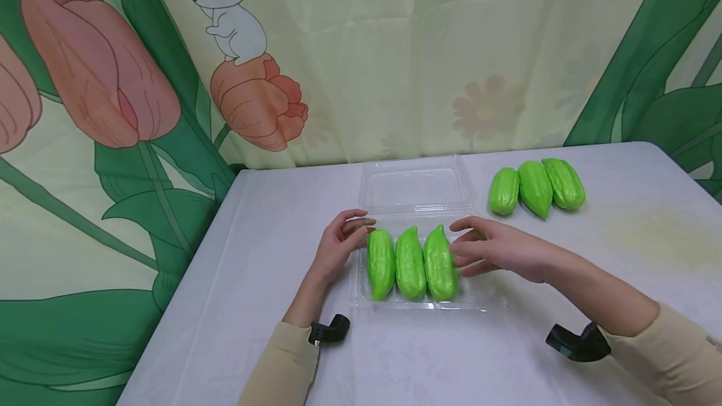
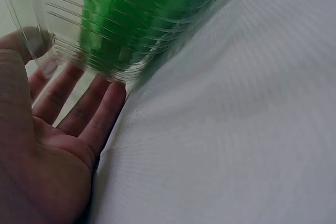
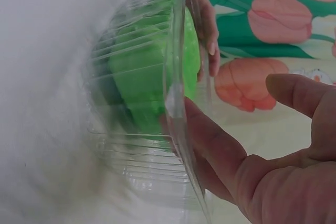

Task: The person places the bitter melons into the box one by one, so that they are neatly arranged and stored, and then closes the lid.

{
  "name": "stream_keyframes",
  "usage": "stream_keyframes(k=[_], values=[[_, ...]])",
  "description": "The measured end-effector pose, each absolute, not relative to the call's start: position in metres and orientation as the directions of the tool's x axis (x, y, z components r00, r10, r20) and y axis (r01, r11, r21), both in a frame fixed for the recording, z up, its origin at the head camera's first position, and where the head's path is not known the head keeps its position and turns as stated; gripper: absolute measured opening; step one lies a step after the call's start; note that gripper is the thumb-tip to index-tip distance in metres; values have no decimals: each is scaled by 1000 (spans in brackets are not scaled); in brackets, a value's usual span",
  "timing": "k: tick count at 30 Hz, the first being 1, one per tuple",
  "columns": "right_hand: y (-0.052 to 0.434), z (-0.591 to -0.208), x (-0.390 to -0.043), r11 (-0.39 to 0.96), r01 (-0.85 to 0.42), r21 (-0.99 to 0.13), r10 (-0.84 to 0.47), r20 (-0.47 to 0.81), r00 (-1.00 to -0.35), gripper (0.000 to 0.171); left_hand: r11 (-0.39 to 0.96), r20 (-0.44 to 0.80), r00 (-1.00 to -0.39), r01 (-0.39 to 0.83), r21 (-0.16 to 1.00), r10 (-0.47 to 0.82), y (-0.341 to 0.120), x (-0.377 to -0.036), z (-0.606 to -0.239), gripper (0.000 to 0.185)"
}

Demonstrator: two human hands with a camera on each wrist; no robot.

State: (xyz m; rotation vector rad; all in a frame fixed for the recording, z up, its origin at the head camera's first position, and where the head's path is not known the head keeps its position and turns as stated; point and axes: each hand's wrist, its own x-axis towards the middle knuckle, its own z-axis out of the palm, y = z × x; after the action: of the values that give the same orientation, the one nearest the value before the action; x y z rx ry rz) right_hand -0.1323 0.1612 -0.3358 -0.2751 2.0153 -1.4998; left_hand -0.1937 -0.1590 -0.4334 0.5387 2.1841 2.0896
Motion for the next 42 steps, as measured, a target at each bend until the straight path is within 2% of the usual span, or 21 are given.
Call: stream_keyframes(k=[5,10,24,33,42], values=[[161,-336,-132,333,182,-925,-502,-338,-796,71,18,167,-936,181,983,310,-159,-195,-432,41],[160,-336,-132,318,185,-930,-508,-332,-794,70,33,173,-938,191,981,300,-156,-183,-413,40],[164,-333,-132,333,173,-927,-505,-330,-797,72,36,178,-936,198,980,303,-155,-178,-405,39],[174,-327,-137,302,141,-943,-496,-282,-821,72,42,170,-941,191,981,294,-155,-177,-404,38],[189,-320,-142,323,91,-942,-447,-237,-863,71,31,160,-941,177,984,299,-159,-194,-430,40]])
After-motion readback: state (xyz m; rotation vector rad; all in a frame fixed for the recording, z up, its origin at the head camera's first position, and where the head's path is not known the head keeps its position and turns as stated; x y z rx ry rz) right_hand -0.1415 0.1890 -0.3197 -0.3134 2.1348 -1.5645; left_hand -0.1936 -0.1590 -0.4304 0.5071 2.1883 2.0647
